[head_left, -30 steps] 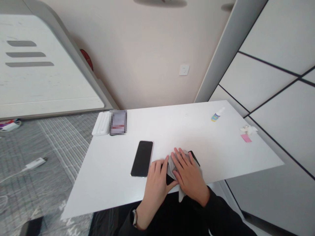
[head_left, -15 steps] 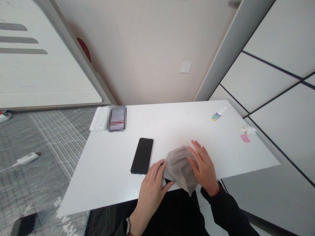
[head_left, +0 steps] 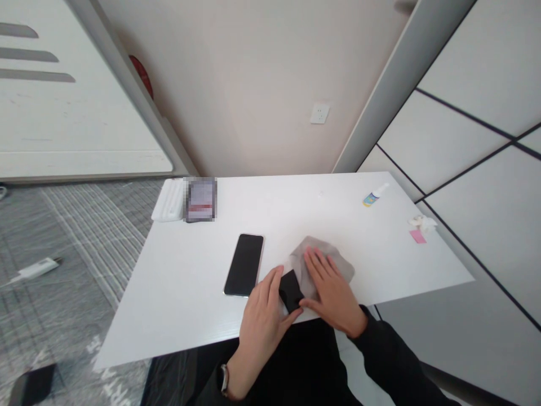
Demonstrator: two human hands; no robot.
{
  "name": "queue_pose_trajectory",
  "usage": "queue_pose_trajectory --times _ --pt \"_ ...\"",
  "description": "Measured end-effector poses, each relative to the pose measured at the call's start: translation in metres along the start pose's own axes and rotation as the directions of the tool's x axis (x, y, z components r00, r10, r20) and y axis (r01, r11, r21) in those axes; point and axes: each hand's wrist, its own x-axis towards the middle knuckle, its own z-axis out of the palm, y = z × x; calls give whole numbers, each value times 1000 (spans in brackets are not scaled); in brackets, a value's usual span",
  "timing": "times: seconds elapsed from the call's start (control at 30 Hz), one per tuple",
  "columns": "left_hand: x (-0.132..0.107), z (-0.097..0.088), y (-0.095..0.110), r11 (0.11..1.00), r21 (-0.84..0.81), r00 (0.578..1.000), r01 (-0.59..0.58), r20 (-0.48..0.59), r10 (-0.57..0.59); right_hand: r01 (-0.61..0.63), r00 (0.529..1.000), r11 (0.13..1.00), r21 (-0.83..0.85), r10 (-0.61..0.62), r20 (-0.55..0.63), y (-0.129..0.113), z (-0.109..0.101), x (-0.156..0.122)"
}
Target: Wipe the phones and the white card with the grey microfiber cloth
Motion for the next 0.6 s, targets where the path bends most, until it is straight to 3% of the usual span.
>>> queue_pose_trajectory --times 0.13,0.33,0.5,0.6 --pt "1 0 1 1000 4 1000 -5 0 5 133 988 989 63 -137 73 -17 7 0" --pt "-1 4 1 1000 12 999 25 -37 -25 -46 999 999 25 46 -18 0 4 10" --pt "-4 6 -1 1000 13 999 24 -31 -23 134 989 985 108 -139 42 -24 8 5" --pt "-4 6 -1 999 7 999 34 -21 -33 58 998 993 107 -57 -8 -4 5 2"
